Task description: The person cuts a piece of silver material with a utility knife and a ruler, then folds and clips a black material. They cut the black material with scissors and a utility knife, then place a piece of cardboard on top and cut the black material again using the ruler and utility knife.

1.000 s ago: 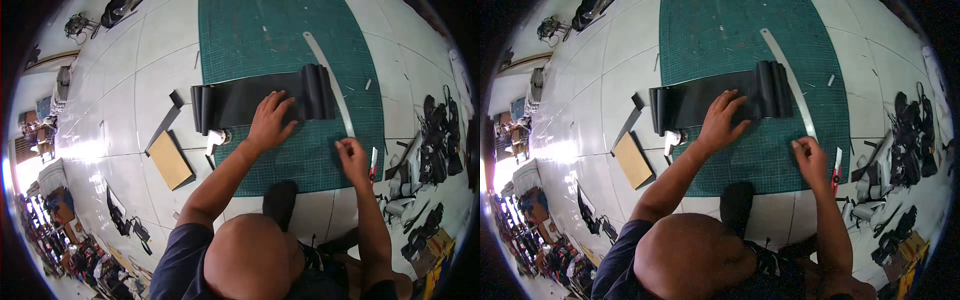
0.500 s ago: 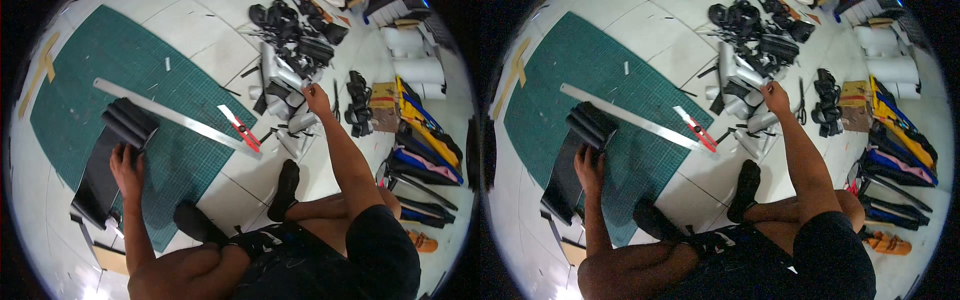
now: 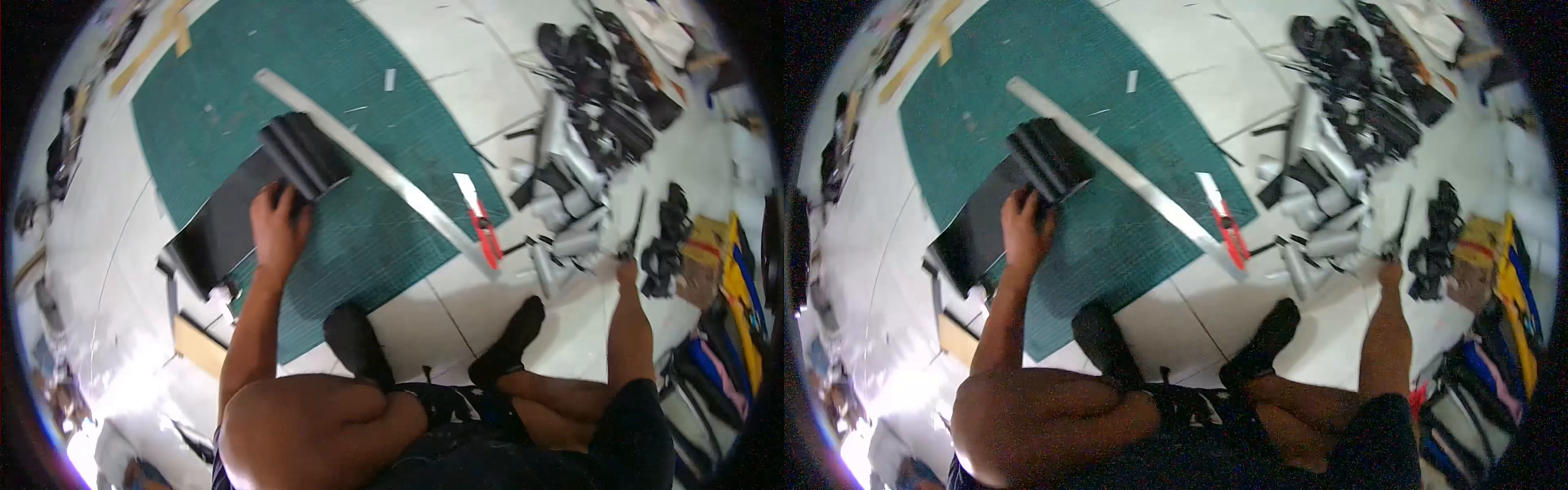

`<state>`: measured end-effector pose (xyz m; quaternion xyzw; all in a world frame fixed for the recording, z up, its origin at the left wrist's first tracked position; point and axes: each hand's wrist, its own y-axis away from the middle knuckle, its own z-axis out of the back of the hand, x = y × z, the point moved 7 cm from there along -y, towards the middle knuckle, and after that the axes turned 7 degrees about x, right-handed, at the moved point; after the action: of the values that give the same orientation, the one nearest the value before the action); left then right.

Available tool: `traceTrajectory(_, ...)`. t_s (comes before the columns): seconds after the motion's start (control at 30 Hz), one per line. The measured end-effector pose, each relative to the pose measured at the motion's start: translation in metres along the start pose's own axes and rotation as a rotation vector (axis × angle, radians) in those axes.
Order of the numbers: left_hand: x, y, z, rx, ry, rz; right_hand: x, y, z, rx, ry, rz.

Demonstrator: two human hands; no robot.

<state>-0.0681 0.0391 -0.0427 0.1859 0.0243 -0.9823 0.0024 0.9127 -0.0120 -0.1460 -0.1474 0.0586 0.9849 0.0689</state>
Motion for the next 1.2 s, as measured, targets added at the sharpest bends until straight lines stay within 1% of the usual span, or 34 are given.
traceTrajectory(0.07,-0.009,0.000,0.003,-0.007,-0.046,0.013,-0.066,-0.021,-0.074,0.189,-0.010,-0.080)
traceTrajectory(0.1,-0.013,-0.002,0.007,-0.006,-0.061,0.001,-0.056,-0.022,-0.050,0.310,-0.123,-0.314)
traceTrajectory(0.13,-0.012,-0.003,0.009,-0.010,-0.064,0.002,-0.036,-0.022,-0.043,0.345,0.222,-0.068)
traceTrajectory(0.17,-0.012,-0.003,0.008,-0.012,-0.059,-0.003,-0.016,-0.019,-0.037,0.286,0.577,0.176)
traceTrajectory(0.23,-0.011,-0.001,0.002,-0.019,-0.074,-0.003,0.002,-0.025,0.001,0.167,0.421,0.292)
traceTrajectory(0.27,-0.012,-0.002,0.001,-0.015,-0.071,0.000,-0.012,-0.033,-0.005,0.202,0.298,0.085)
traceTrajectory(0.3,-0.011,-0.002,0.000,-0.010,-0.067,0.005,-0.014,-0.035,0.000,0.260,0.119,-0.045)
traceTrajectory(0.37,-0.012,-0.003,0.000,0.001,-0.065,0.020,-0.014,-0.036,0.015,0.411,-0.335,-0.346)
traceTrajectory(0.43,-0.010,-0.002,-0.001,0.008,-0.072,0.011,-0.006,-0.028,0.032,0.547,-0.681,-0.559)
traceTrajectory(0.47,-0.009,-0.003,-0.002,0.008,-0.075,0.008,-0.002,-0.024,0.040,0.581,-0.775,-0.615)
traceTrajectory(0.53,-0.010,-0.004,-0.003,0.009,-0.076,0.016,0.004,-0.021,0.047,0.507,-0.761,-0.437)
traceTrajectory(0.6,-0.011,-0.005,0.000,0.000,-0.075,0.030,0.013,-0.027,0.050,0.450,-0.707,-0.363)
traceTrajectory(0.67,-0.014,-0.007,0.002,-0.002,-0.073,0.038,0.018,-0.026,0.046,0.424,-0.616,-0.406)
traceTrajectory(0.77,-0.014,-0.007,0.003,-0.029,-0.056,0.037,0.026,-0.029,0.047,0.455,-0.524,-0.338)
traceTrajectory(0.83,-0.017,-0.009,0.001,-0.013,-0.030,-0.002,0.029,-0.031,0.048,0.458,-0.820,-0.543)
traceTrajectory(0.87,-0.013,-0.008,0.003,-0.013,-0.034,-0.003,0.040,-0.023,0.043,0.466,-1.153,-0.766)
traceTrajectory(0.93,-0.008,-0.005,0.004,-0.012,-0.062,0.054,0.094,-0.034,0.074,0.319,-1.487,-0.576)
traceTrajectory(1.0,-0.007,-0.006,0.005,-0.037,-0.029,0.047,0.099,-0.057,0.053,0.353,-1.923,-0.500)
traceTrajectory(1.1,-0.008,-0.003,0.001,-0.075,-0.036,0.057,0.161,-0.087,0.107,0.195,-1.969,-0.404)
traceTrajectory(1.17,-0.008,-0.001,0.001,-0.067,-0.025,0.059,0.187,-0.099,0.149,0.140,-1.596,-0.364)
traceTrajectory(1.2,-0.009,-0.002,0.001,-0.068,-0.019,0.055,0.192,-0.111,0.151,0.119,-1.645,-0.442)
